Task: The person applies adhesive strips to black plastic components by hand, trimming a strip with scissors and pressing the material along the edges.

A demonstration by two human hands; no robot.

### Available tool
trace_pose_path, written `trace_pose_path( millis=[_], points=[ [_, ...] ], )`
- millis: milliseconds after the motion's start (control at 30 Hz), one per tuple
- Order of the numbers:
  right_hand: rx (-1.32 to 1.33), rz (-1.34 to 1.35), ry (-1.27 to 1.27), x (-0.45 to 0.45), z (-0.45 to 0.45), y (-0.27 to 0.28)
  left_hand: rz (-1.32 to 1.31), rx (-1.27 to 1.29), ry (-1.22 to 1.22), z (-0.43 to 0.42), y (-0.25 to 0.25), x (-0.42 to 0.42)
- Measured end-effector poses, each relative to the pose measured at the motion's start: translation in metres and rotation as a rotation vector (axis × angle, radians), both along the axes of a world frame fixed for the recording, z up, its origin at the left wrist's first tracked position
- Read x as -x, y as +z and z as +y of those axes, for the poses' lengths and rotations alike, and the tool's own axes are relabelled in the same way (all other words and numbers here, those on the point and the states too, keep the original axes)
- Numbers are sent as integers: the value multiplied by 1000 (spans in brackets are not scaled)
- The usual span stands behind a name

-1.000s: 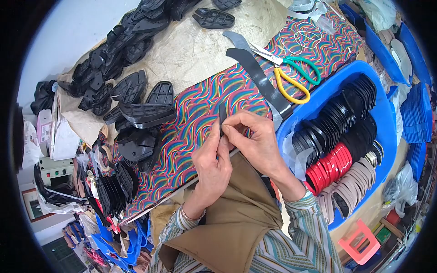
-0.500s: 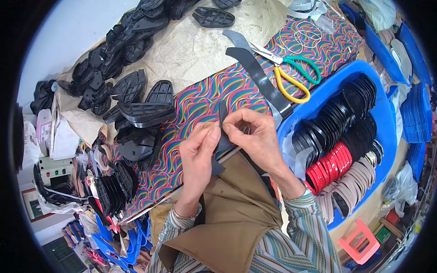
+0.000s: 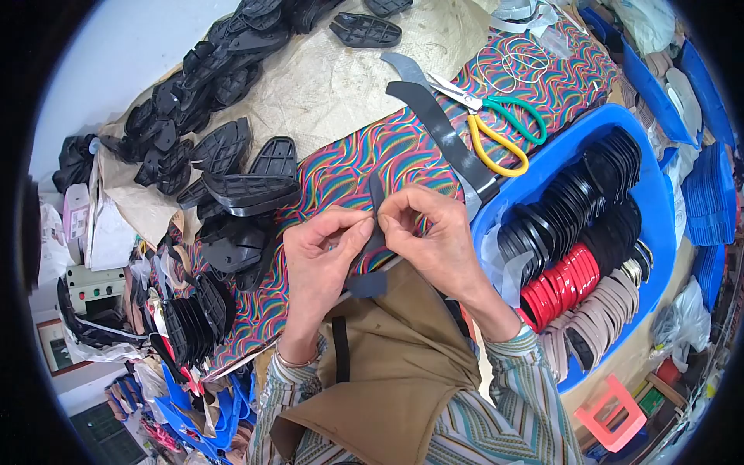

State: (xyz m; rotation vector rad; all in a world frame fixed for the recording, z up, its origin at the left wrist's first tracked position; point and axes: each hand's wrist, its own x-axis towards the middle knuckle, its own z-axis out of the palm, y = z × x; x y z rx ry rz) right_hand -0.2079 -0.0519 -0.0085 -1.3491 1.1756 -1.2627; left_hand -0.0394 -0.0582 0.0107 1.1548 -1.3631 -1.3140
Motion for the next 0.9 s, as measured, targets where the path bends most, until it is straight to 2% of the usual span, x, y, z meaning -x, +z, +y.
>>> trace_pose_path(
  millis=[367,500,767,900],
  points=[
    [61,98,-8,-5,5,9,-107,-74,-76,-5,10,-5],
    [60,99,-21,-5,6,8,-12,-167,-106,-7,11,-6],
    [61,119,-21,-5,6,6,-40,-99,-58,-4,3,-2],
    [72,142,-29,-5,6,7,-15,-159,-45,-5,11,0]
  ],
)
